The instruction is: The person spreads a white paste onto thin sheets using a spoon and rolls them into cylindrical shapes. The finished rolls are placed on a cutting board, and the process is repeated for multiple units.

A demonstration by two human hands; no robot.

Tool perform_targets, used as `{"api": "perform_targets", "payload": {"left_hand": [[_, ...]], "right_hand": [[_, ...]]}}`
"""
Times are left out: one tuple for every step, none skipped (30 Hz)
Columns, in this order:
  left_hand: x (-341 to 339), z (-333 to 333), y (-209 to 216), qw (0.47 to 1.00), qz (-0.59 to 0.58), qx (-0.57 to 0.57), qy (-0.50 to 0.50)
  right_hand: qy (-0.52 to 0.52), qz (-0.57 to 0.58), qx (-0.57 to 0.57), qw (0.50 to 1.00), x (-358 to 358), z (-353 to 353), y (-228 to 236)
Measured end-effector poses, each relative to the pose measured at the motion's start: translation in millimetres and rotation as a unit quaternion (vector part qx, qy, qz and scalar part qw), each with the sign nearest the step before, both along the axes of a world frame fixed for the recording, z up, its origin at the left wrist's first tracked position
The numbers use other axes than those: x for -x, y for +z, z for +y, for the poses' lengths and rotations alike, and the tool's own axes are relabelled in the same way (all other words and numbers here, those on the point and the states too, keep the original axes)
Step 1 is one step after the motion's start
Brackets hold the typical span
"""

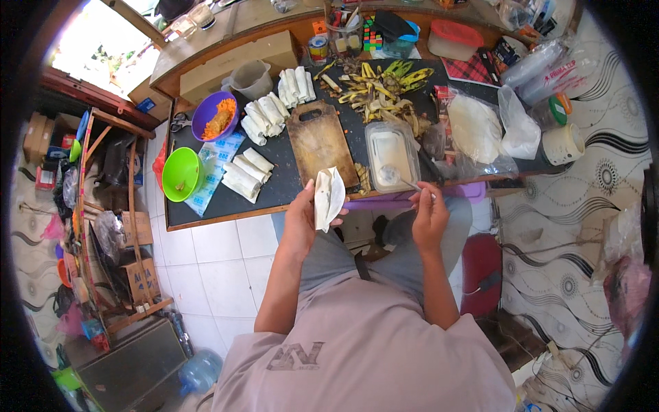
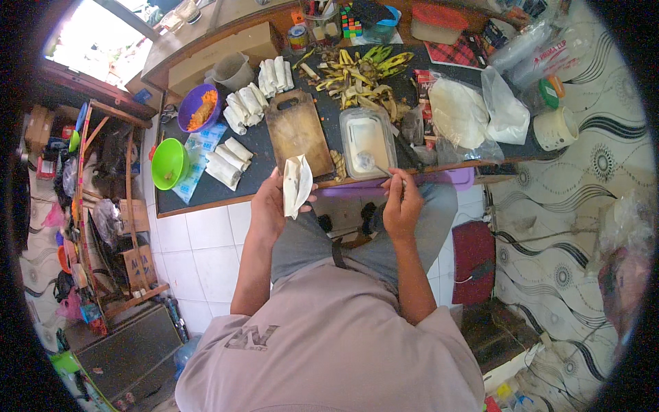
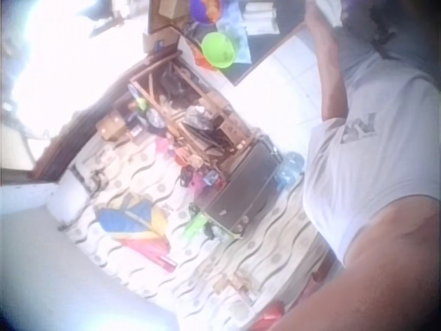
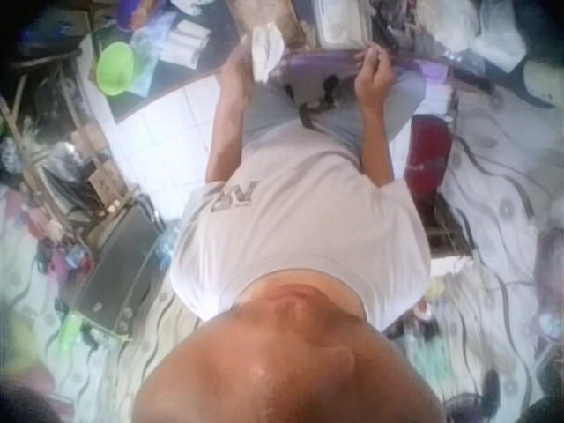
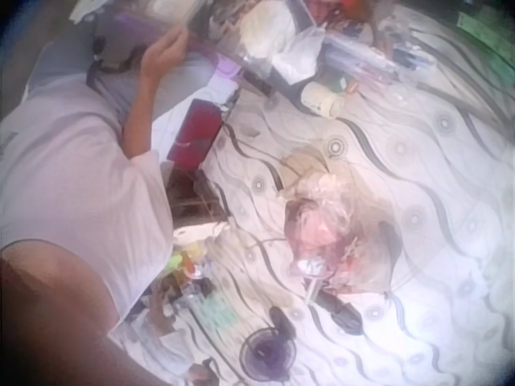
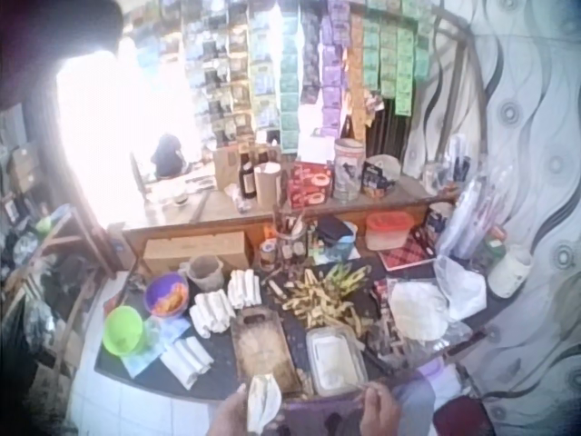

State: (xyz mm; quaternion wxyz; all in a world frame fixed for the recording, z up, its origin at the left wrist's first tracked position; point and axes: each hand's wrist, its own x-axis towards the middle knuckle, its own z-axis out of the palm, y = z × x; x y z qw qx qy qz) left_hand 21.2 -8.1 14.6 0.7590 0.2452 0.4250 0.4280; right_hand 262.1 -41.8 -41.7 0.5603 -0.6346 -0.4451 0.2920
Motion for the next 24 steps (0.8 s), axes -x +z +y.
{"api": "perform_targets", "payload": {"left_hand": [[-1,-1,1,1.000,-0.011,0.007,0.006],[-1,0,2,1.000,-0.021,0.014,0.012],[-2,0,2,0.999,-0.032,0.022,0.018],[-3,0,1,1.000,-0.005,0.017,0.011],[-5,1,1,1.000,0.022,0.012,0.003],[-6,0,-1,0.999,0.049,0.009,-0.005],[-7,1,-1,0.998,0.057,0.011,-0.011],[-7,1,-1,0.998,0.066,0.013,-0.017],[-9,3,-2,0.997,0.073,0.013,-0.023],[-9,3,-4,0.997,0.070,0.017,-0.026],[-8,3,-9,0.997,0.066,0.021,-0.029],[-9,5,-10,0.997,0.063,0.022,-0.031],[-11,6,-9,0.998,0.052,0.025,-0.029],[-13,6,-7,0.998,0.042,0.029,-0.027],[-15,6,-5,0.999,0.032,0.034,-0.026],[-15,6,-4,0.999,0.028,0.033,-0.025],[-16,6,-4,0.999,0.025,0.032,-0.024],[-16,7,-3,0.999,0.022,0.031,-0.022],[-16,7,-1,0.999,0.010,0.034,-0.023],[-16,8,2,0.999,-0.001,0.037,-0.025],[-15,8,3,0.999,-0.012,0.040,-0.026],[-14,7,1,0.999,-0.007,0.043,-0.026],[-12,6,-3,0.999,-0.003,0.046,-0.026],[-11,5,-4,0.998,0.002,0.050,-0.026]], "right_hand": [[0.002,-0.018,0.007,1.000,0,0,2],[0.003,-0.035,0.013,0.999,0,0,5],[0.004,-0.053,0.020,0.998,0,0,9],[-0.012,-0.059,0.006,0.998,0,1,13],[-0.027,-0.066,-0.007,0.997,1,1,18],[-0.044,-0.072,-0.020,0.996,1,1,22],[-0.054,-0.071,-0.006,0.996,0,2,26],[-0.064,-0.070,0.007,0.995,-1,4,29],[-0.075,-0.069,0.018,0.995,-3,6,30],[-0.078,-0.060,0.012,0.995,-4,7,28],[-0.080,-0.051,0.007,0.995,-4,6,26],[-0.083,-0.042,-0.002,0.996,-5,7,25],[-0.082,-0.044,-0.004,0.996,-6,7,24],[-0.080,-0.046,-0.006,0.996,-7,6,23],[-0.079,-0.048,-0.006,0.996,-7,5,22],[-0.088,-0.047,0.004,0.995,-7,3,23],[-0.097,-0.047,0.014,0.994,-5,2,24],[-0.105,-0.046,0.023,0.993,-4,1,27],[-0.110,-0.018,0.025,0.993,-5,0,29],[-0.114,0.009,0.028,0.993,-7,-1,32],[-0.119,0.038,0.029,0.992,-8,-1,36],[-0.119,0.078,0.033,0.989,-8,-2,41],[-0.119,0.118,0.037,0.985,-8,-3,46],[-0.119,0.157,0.041,0.980,-8,-5,52]]}}
